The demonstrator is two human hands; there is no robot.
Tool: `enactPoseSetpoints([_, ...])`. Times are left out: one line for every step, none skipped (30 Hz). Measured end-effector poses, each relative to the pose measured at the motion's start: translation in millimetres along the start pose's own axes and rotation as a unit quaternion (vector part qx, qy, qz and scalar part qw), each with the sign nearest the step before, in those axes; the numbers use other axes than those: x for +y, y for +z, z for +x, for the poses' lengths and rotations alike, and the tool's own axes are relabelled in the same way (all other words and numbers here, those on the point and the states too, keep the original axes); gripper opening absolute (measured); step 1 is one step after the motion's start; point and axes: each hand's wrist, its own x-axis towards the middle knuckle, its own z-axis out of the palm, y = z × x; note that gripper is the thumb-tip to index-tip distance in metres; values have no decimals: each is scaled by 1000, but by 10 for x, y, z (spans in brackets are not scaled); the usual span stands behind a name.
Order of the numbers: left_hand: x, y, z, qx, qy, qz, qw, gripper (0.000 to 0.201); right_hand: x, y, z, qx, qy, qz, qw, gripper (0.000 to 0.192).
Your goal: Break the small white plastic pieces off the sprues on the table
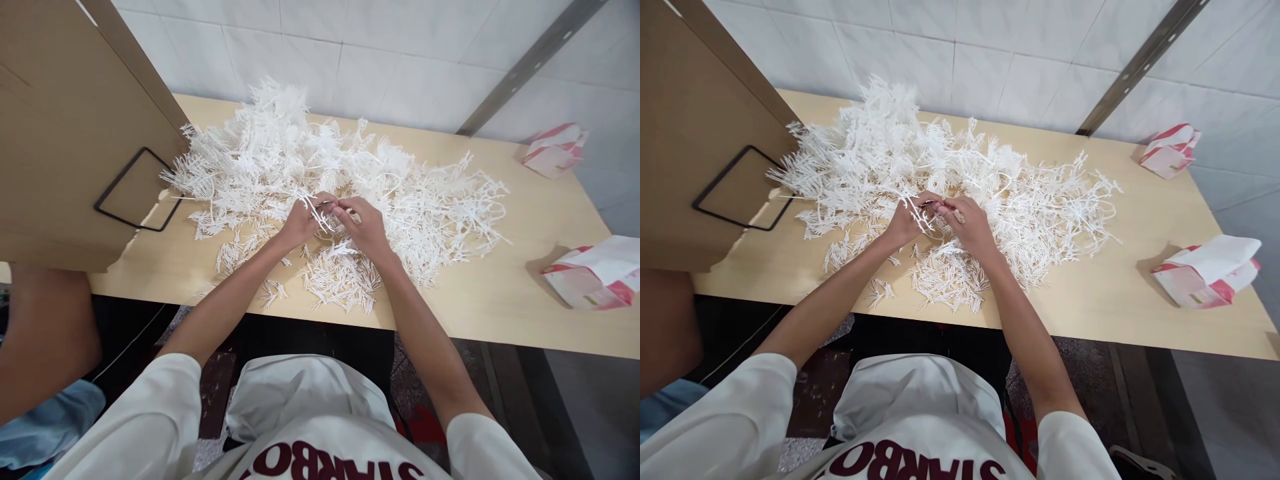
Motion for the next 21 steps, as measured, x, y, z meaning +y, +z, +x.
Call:
enactPoseSetpoints([-7, 9, -8, -1, 2, -1, 1000, 25, 2, 9, -4, -8, 6, 0, 1000, 28])
enactPoseSetpoints([-13, 15, -13, 3, 0, 0, 1000, 24, 8, 15, -8, -13, 10, -2, 1000, 29])
enactPoseSetpoints([-18, 16, -15, 8, -7, 4, 1000, 24, 19, 17, -11, -16, 9, -6, 1000, 29])
enactPoseSetpoints([-19, 13, -13, 10, -14, 7, 1000, 24, 31, 16, -13, -21, 1, -13, 1000, 30])
enactPoseSetpoints([-18, 4, -8, 6, -23, 8, 1000, 25, 45, 13, -15, -28, -11, -22, 999, 29])
enactPoseSetpoints([-15, -9, 2, -4, -34, 4, 999, 25, 59, 9, -17, -39, -27, -29, 998, 29])
enactPoseSetpoints([-9, -26, 13, -18, -47, -7, 999, 27, 71, 6, -18, -52, -43, -33, 997, 29])
enactPoseSetpoints([-2, -44, 27, -32, -63, -26, 997, 29, 80, 4, -19, -66, -60, -34, 995, 30])
enactPoseSetpoints([3, -60, 40, -35, -78, -49, 995, 32, 86, 4, -20, -77, -73, -32, 994, 30])
enactPoseSetpoints([6, -72, 53, -29, -91, -72, 993, 34, 88, 7, -21, -83, -81, -26, 993, 31])
enactPoseSetpoints([6, -77, 63, -17, -104, -93, 990, 36, 88, 11, -21, -84, -84, -20, 993, 31])
enactPoseSetpoints([1, -76, 72, -2, -117, -113, 987, 36, 86, 15, -20, -78, -82, -12, 994, 30])
enactPoseSetpoints([-8, -70, 79, 12, -130, -132, 983, 36, 84, 19, -19, -66, -73, -4, 995, 30])
enactPoseSetpoints([-20, -59, 85, 26, -145, -151, 978, 36, 81, 21, -17, -48, -62, 3, 997, 29])
enactPoseSetpoints([-32, -48, 90, 39, -160, -170, 972, 35, 79, 19, -13, -29, -50, 9, 998, 28])
enactPoseSetpoints([-44, -38, 95, 54, -174, -187, 965, 35, 77, 14, -8, -8, -39, 14, 999, 28])
enactPoseSetpoints([-51, -31, 100, 69, -184, -201, 960, 33, 73, 5, -3, 14, -30, 16, 999, 28])
enactPoseSetpoints([-54, -28, 104, 80, -191, -209, 956, 31, 68, -6, 4, 38, -20, 15, 999, 28])
enactPoseSetpoints([-52, -29, 107, 86, -194, -213, 954, 28, 60, -20, 11, 62, -12, 15, 998, 28])
enactPoseSetpoints([-45, -33, 110, 86, -195, -214, 953, 26, 49, -34, 17, 83, -5, 16, 996, 28])
enactPoseSetpoints([-36, -39, 112, 81, -194, -214, 954, 27, 35, -47, 21, 97, 2, 20, 995, 28])
